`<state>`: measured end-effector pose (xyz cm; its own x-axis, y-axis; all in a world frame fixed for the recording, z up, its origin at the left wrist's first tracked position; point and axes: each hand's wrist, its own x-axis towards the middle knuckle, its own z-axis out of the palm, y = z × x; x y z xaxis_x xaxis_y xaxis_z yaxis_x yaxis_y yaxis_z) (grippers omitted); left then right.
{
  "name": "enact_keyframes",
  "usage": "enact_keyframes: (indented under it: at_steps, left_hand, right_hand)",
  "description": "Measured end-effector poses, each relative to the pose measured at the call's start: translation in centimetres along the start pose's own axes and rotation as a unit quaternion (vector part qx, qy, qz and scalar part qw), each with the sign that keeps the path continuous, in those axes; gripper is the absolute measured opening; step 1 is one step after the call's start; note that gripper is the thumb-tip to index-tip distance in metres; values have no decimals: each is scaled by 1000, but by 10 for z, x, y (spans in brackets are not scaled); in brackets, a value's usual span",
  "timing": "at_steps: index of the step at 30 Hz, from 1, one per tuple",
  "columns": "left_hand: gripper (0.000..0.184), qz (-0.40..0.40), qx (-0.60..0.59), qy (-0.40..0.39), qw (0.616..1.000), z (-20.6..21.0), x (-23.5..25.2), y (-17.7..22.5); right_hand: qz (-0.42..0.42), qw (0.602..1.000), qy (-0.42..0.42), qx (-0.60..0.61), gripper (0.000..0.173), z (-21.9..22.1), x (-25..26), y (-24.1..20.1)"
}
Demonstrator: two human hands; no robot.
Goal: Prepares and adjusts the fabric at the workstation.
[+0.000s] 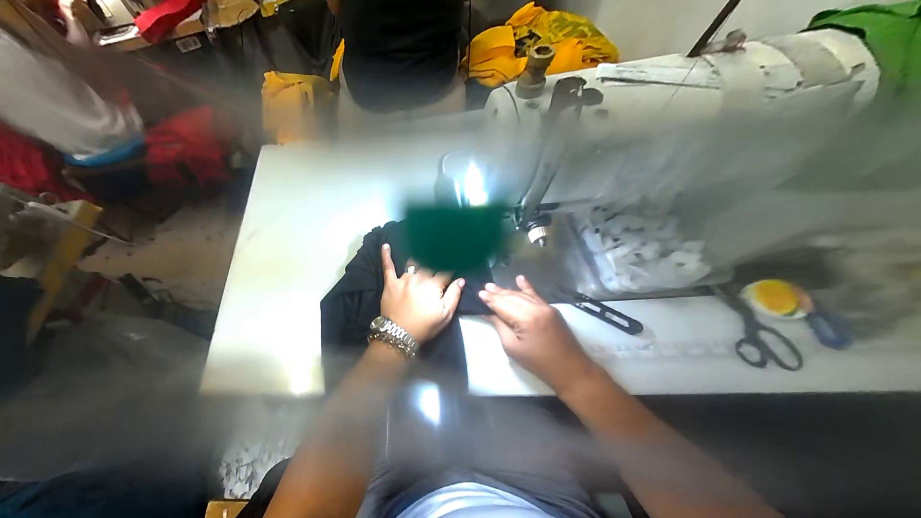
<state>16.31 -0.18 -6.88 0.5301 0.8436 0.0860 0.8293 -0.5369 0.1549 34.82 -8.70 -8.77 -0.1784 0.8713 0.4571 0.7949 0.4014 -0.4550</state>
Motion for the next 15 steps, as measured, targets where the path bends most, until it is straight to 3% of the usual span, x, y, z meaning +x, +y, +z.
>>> enact_keyframes:
  at_steps: [5,10,13,15]
  left_hand:
    - [52,23,-3,25,999,-2,11,-13]
    - [22,175,-48,190,965,-13,-9,-19]
    - [13,247,-113,160,949,-33,-31,-4]
    - [16,270,-154,130,941,-40,-38,6]
  right_hand:
    - [11,1000,-5,14,23,5,20,7]
    - [10,1000,-4,4,22,7,29,7]
    - [4,998,-56,-17,24,1,28,0]
    - [-20,999,-43,-15,18,1,20,-10]
